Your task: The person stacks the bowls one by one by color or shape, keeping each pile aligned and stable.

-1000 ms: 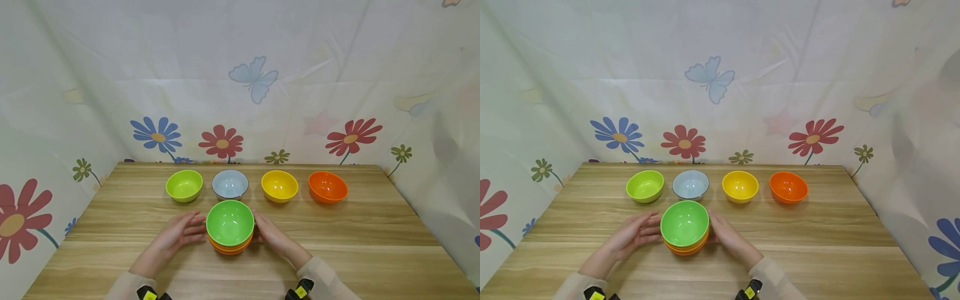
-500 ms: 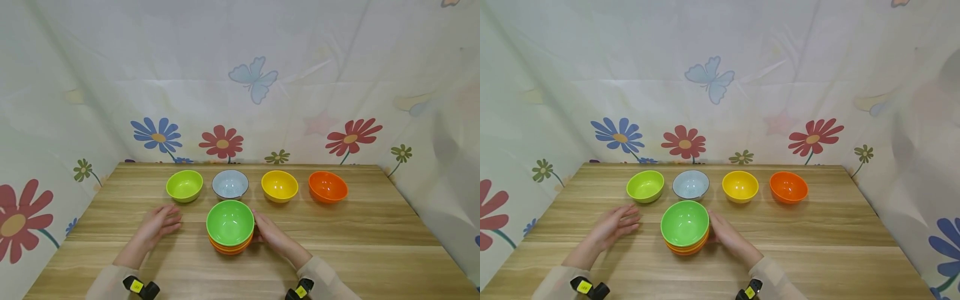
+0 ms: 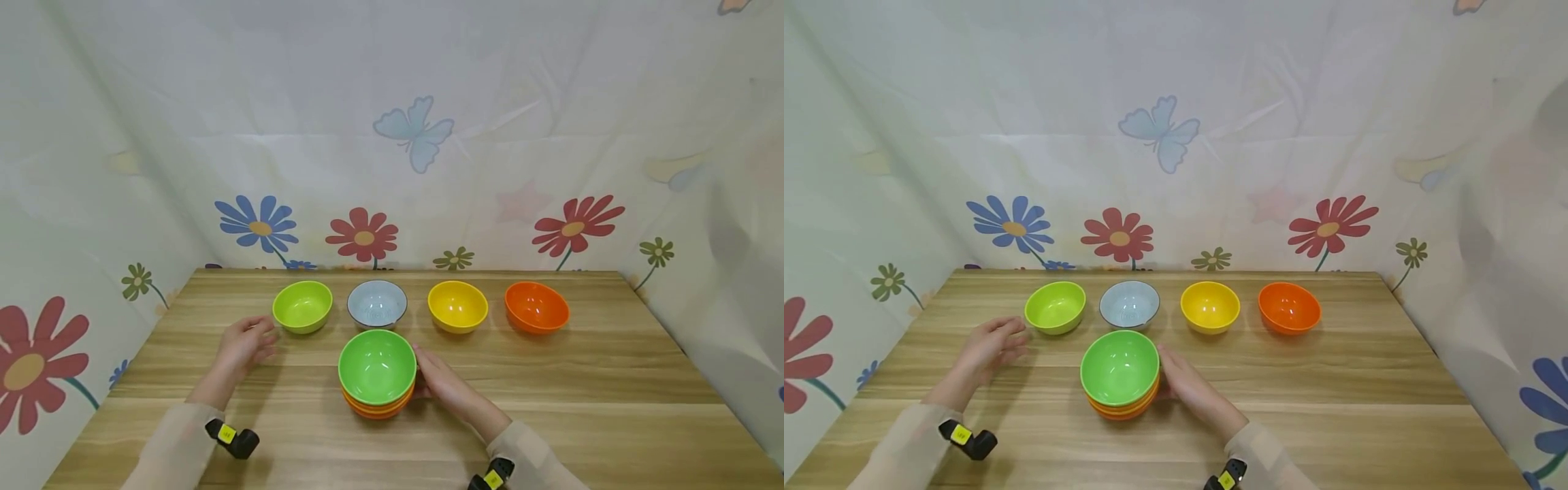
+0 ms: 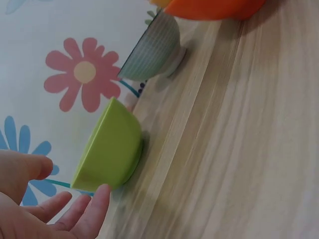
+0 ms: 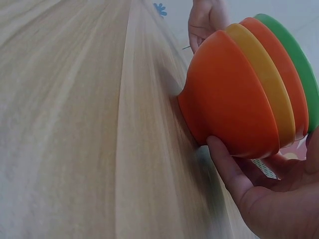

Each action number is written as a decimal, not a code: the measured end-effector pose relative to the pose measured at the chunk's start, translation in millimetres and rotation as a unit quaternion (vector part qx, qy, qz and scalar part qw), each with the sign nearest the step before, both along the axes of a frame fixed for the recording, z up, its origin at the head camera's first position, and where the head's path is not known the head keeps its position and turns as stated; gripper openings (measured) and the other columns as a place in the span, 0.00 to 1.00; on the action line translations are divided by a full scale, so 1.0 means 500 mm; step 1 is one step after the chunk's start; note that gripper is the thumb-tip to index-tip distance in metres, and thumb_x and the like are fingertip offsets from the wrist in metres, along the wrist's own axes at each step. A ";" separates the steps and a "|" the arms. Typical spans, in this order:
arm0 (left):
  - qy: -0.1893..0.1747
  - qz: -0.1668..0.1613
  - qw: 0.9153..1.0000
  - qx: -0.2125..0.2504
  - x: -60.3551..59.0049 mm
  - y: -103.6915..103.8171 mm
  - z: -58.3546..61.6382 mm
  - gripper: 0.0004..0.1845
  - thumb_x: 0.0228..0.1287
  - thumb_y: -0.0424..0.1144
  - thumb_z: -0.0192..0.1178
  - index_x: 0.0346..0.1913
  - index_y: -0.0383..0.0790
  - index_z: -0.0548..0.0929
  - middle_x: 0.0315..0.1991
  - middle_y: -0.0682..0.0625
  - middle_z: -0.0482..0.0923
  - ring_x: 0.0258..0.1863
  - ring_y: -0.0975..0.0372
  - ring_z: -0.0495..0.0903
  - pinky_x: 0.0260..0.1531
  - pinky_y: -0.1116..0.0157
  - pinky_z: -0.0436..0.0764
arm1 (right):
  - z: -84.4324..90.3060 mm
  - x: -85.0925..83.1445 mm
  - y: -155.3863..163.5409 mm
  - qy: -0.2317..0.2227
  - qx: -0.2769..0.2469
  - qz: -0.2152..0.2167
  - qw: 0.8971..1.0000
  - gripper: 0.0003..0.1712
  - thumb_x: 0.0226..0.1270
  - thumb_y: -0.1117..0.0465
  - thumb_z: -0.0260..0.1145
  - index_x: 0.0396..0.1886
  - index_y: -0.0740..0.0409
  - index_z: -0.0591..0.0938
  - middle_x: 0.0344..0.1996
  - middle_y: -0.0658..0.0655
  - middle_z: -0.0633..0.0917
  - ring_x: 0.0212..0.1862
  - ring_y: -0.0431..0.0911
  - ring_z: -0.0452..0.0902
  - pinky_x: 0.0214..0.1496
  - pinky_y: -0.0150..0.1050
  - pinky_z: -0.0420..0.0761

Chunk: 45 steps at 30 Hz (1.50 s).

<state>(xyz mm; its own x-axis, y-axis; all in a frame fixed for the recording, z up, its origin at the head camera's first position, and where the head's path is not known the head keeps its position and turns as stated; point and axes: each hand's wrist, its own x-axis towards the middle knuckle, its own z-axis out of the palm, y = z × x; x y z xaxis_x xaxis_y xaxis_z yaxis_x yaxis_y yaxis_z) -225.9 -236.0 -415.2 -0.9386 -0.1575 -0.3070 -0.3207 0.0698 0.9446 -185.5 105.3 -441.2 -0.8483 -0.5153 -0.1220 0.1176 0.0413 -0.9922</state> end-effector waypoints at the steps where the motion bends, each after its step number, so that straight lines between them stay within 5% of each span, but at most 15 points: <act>1: -0.001 0.003 1.000 -0.005 -0.006 -0.002 0.002 0.28 0.69 0.41 0.48 0.66 0.29 0.58 0.62 0.32 0.63 0.43 0.58 0.80 0.44 0.60 0.80 | 0.000 0.000 0.000 0.000 0.000 -0.001 1.000 0.33 0.76 0.48 0.31 0.64 0.70 0.61 0.51 0.68 0.75 0.46 0.46 0.76 0.48 0.48 0.80; 11: -0.007 0.009 0.997 -0.071 -0.056 -0.016 0.002 0.28 0.67 0.40 0.51 0.66 0.29 0.60 0.59 0.34 0.64 0.43 0.56 0.78 0.42 0.61 0.81 | 0.000 0.000 0.001 0.000 0.006 -0.001 1.000 0.33 0.76 0.48 0.31 0.65 0.70 0.61 0.52 0.67 0.75 0.45 0.46 0.76 0.48 0.48 0.80; 24: -0.018 0.028 0.991 -0.128 -0.079 -0.006 0.010 0.29 0.64 0.40 0.54 0.65 0.31 0.63 0.58 0.34 0.68 0.52 0.49 0.74 0.45 0.61 0.80 | -0.002 0.001 -0.001 -0.004 0.005 -0.002 1.000 0.36 0.75 0.44 0.33 0.65 0.70 0.61 0.52 0.68 0.76 0.47 0.47 0.77 0.48 0.48 0.80; 35: -0.033 0.042 0.989 -0.141 -0.100 0.002 0.010 0.27 0.60 0.36 0.58 0.62 0.31 0.68 0.57 0.34 0.69 0.29 0.59 0.80 0.40 0.62 0.82 | 0.001 0.001 0.001 -0.004 0.010 -0.010 1.000 0.35 0.75 0.44 0.33 0.65 0.69 0.61 0.52 0.68 0.76 0.48 0.48 0.77 0.48 0.48 0.80; 45: -0.043 0.045 0.990 -0.130 -0.108 0.010 0.012 0.26 0.57 0.31 0.59 0.60 0.29 0.71 0.54 0.34 0.71 0.22 0.64 0.79 0.41 0.60 0.81 | 0.002 0.001 0.001 0.000 0.020 -0.008 1.000 0.34 0.76 0.46 0.31 0.65 0.70 0.61 0.52 0.68 0.76 0.47 0.48 0.77 0.47 0.47 0.80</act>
